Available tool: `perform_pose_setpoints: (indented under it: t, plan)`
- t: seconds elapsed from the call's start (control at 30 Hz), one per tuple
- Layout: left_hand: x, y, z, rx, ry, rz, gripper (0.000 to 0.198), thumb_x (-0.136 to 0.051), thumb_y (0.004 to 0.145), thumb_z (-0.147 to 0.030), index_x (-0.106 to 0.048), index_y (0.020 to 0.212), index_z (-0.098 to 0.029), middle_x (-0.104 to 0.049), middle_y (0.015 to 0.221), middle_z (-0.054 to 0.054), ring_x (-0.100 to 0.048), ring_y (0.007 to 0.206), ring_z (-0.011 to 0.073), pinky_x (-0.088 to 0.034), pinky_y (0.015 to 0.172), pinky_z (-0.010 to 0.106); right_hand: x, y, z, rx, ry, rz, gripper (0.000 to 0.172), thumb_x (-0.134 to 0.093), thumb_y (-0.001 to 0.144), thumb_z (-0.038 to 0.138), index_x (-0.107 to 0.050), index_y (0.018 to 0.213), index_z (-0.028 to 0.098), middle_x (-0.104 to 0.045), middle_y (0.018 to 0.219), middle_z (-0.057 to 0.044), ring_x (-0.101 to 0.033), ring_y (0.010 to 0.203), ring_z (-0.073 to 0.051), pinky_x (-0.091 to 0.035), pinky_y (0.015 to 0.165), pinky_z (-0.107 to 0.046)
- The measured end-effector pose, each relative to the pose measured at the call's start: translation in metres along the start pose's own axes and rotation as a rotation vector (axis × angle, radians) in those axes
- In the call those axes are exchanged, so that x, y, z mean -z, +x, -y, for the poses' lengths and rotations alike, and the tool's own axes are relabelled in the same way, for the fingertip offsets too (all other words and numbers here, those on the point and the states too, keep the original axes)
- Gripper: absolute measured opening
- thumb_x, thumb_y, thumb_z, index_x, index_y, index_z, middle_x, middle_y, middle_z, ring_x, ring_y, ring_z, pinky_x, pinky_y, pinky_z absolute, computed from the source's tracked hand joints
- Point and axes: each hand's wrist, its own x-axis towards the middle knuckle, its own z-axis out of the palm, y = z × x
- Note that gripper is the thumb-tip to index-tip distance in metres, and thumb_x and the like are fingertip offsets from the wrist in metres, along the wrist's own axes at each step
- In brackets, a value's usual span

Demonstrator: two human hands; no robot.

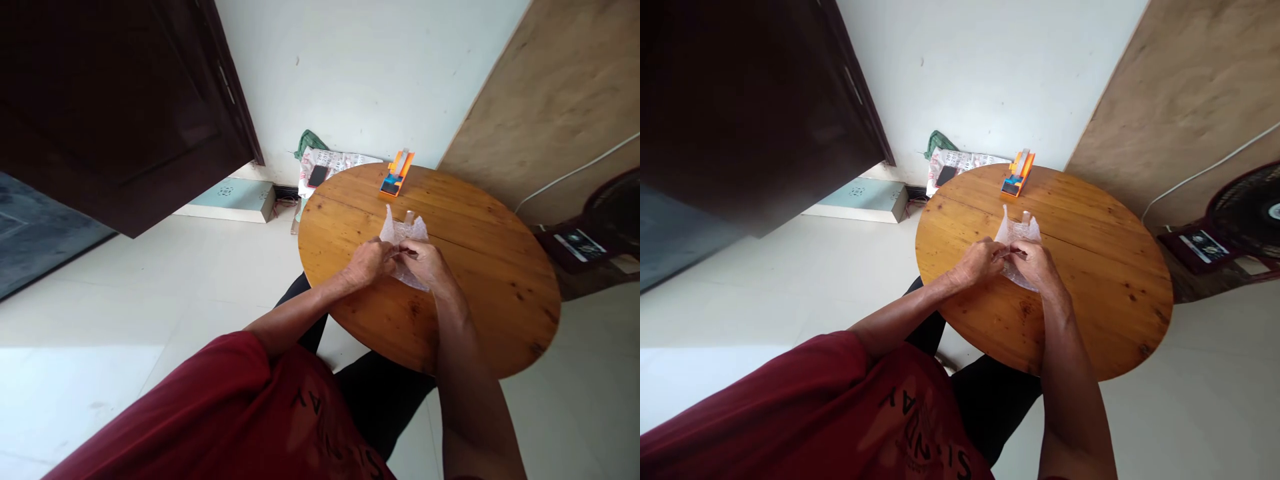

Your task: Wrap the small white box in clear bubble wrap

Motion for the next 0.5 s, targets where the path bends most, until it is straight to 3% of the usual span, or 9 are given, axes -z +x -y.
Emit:
perform_pose_setpoints:
  t: [0.17,0.5]
  plan:
    - [-0.0022,-0.0021,-0.0008,-0.034,0.074,0.019,0.033,-0.050,0.089,-0.021,-0.073,0.113,-0.019,-0.068,0.104,0.010,-0.067,0.098,0.0230,-0.052,0.085,0.031,-0.0009,0.0005,-0.0066,-0.029,0.036,0.000,0.022,-0.064,0.083,0.041,-0.076,0.084,0.022,-0.076,0.083,-0.006,-0.069,0.076,-0.024,-0.056,0.067,-0.034]
    - [-0.0024,0.0022,-0.0025,-0.052,0.116,0.019,0.032,-0.046,0.095,-0.025,-0.076,0.102,-0.019,-0.070,0.104,0.011,-0.068,0.096,0.0241,-0.053,0.083,0.032,0.0044,-0.0006,-0.0003,-0.051,0.009,0.016,0.020,-0.064,0.081,0.037,-0.075,0.090,0.024,-0.077,0.087,-0.005,-0.072,0.078,-0.025,-0.058,0.073,-0.037]
